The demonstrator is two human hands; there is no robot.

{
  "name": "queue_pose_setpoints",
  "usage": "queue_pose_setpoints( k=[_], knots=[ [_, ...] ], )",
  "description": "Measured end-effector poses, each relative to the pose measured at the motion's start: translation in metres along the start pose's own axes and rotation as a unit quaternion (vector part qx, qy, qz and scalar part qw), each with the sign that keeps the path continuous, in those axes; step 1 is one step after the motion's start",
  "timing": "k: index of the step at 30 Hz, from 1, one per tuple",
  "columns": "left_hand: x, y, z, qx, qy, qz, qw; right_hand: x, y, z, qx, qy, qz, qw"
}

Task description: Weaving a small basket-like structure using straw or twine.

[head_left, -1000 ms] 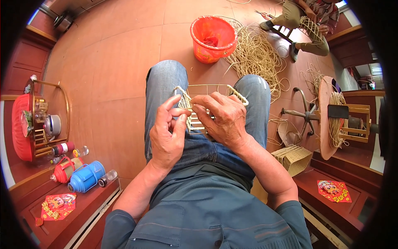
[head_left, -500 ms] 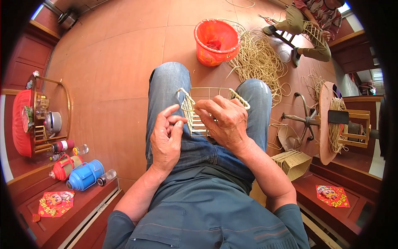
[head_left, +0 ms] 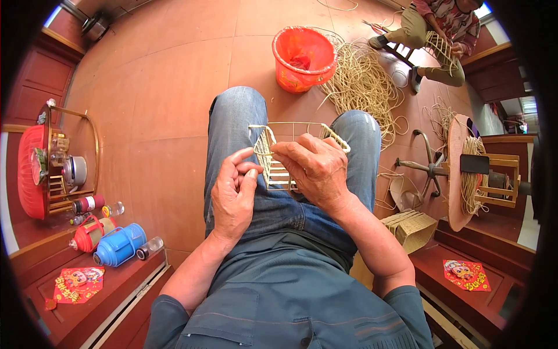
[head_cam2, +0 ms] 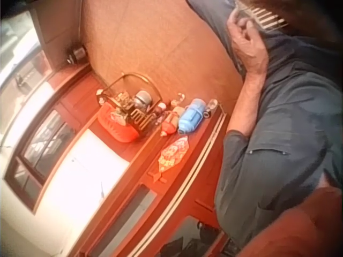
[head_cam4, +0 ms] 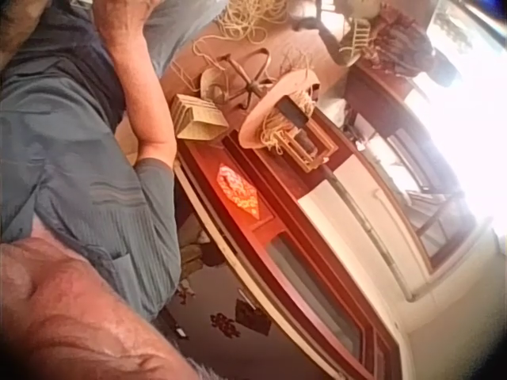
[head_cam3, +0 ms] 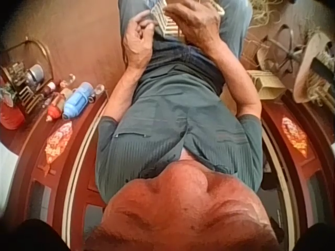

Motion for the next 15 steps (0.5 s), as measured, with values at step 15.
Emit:
queue_pose_setpoints(
  k=[15],
  knots=[
    [0.004, -0.014, 0.003, -0.032, -0.186, 0.002, 0.982, 0.006, 0.017, -0.009, 0.006, 0.000, -0.050, 0.999]
  ],
)
Point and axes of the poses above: each hand's wrist, its own y-axis away from the middle knuckle, its own x-axis out of the palm, z = x × y, the point moved 4 cm from there along -y, towards the middle knuckle, and after that the axes turned 8 degrees about -x, right-handed, at the moved point
